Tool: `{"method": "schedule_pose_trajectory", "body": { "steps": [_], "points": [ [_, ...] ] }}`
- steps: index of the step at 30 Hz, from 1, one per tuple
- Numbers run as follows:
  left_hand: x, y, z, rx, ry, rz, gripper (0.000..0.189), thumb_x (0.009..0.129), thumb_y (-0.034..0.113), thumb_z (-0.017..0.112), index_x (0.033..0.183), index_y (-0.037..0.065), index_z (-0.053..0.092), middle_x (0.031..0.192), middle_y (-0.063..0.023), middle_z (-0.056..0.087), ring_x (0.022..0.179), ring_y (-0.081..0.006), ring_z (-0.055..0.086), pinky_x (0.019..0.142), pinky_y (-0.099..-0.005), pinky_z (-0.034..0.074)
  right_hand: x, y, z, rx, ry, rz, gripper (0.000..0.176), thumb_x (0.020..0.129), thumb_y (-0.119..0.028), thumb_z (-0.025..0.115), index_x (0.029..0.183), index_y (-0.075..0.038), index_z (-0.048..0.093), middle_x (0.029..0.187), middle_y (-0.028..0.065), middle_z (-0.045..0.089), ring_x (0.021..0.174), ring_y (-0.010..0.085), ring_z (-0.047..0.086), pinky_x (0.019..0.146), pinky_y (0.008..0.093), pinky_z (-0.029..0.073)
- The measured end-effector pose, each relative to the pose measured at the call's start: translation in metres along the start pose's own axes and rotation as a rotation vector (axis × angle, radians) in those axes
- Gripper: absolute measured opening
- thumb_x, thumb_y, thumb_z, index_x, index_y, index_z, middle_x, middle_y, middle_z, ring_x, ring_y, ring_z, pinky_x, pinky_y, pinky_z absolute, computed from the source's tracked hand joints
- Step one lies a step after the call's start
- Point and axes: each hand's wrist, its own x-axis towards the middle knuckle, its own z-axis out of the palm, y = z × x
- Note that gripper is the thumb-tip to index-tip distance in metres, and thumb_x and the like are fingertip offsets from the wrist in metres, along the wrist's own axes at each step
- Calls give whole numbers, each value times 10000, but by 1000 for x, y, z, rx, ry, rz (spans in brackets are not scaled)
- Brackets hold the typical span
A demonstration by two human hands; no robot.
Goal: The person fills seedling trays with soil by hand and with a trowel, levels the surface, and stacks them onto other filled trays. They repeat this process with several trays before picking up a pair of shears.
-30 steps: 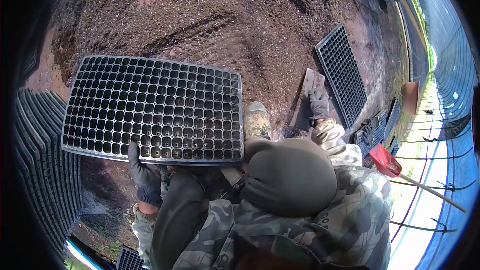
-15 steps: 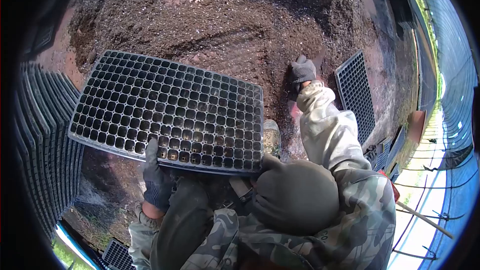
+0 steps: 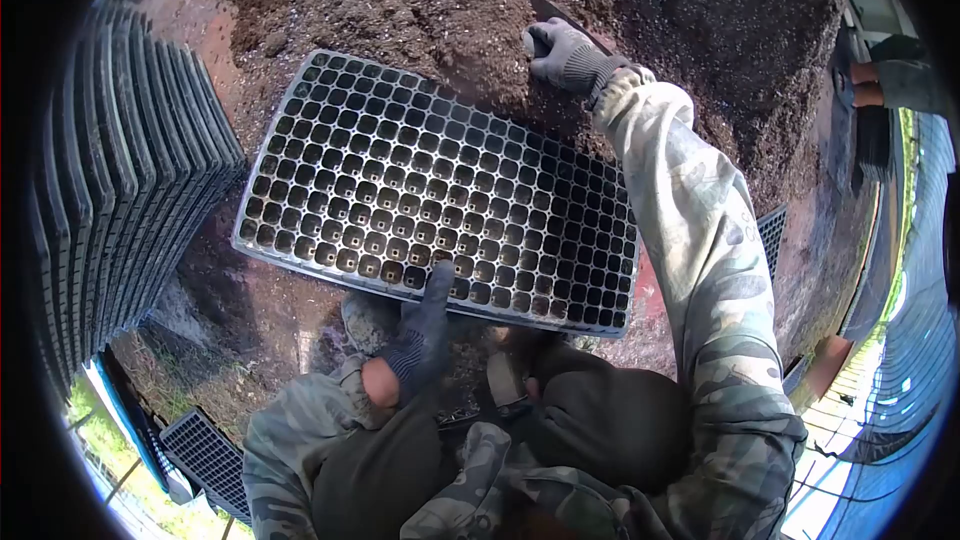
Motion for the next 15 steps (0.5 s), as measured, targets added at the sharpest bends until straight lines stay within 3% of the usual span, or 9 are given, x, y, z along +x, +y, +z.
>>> {"method": "schedule_pose_trajectory", "body": {
  "steps": [2,4,5,7,8,9,11,13,15],
  "points": [
    [1,7,1,-87,-22,-123,850,874,629,517,1420,17,294,1266,-141,540,1042,-243,614,771,-354,528,-10,-20,8,20,-46,-114,268,739,-82,647,1000,-38,598,987,111,528,917,272,556,802,346,470],
    [4,-2,-1,-187,-50,-242,851,879,625,509,1421,7,287,1280,-146,530,1061,-249,609,805,-371,533,-32,-47,16,-208,-152,-305,281,731,-75,646,1006,-61,592,1000,133,529,898,311,567,795,374,486],
    [14,-22,-3,-102,-133,-1,830,897,607,490,1428,8,274,1319,-152,493,1121,-259,566,882,-370,499,-53,-78,11,-351,-194,-202,326,769,-154,671,1075,-77,588,1109,146,532,1033,327,581,923,400,490],
    [28,-53,-4,91,-284,483,786,931,570,453,1443,9,248,1395,-164,420,1241,-279,479,1038,-366,431,-76,-114,7,-531,-382,-142,368,813,-174,656,1157,-94,553,1129,147,533,1089,313,565,939,416,481],
    [-17,6,2,-273,-295,35,814,924,535,502,1461,0,204,1460,-190,340,1324,-296,387,1071,-357,387,-88,-118,10,-555,-377,-197,352,826,-180,638,1160,-104,554,1128,147,533,1091,308,566,933,420,480],
    [-28,21,2,-213,-216,-44,782,920,374,586,1465,-14,182,1494,-223,275,1352,-324,347,1095,-364,349,-96,-118,12,-580,-373,-249,337,840,-185,620,1163,-114,554,1126,147,533,1093,302,567,927,423,478],
    [-11,-4,-12,104,-284,262,753,886,175,634,1458,-31,190,1503,-260,230,1368,-341,317,1105,-359,323,-95,-111,12,-691,-208,-372,301,858,-206,590,1146,-121,565,1079,127,554,1041,294,589,907,430,472],
    [2,-24,-18,75,-313,318,719,876,99,615,1452,-37,206,1494,-267,243,1364,-333,329,1099,-356,333,-70,-114,-5,-457,54,-514,261,839,-152,622,1090,-90,582,920,147,580,875,345,605,758,452,506],
    [-2,-26,-25,63,-351,367,693,867,23,595,1447,-43,221,1486,-274,256,1360,-326,340,1092,-353,343,-23,-125,-19,-556,202,-434,241,850,-136,607,1083,-78,581,913,144,581,873,341,606,743,442,516]
  ]
}}
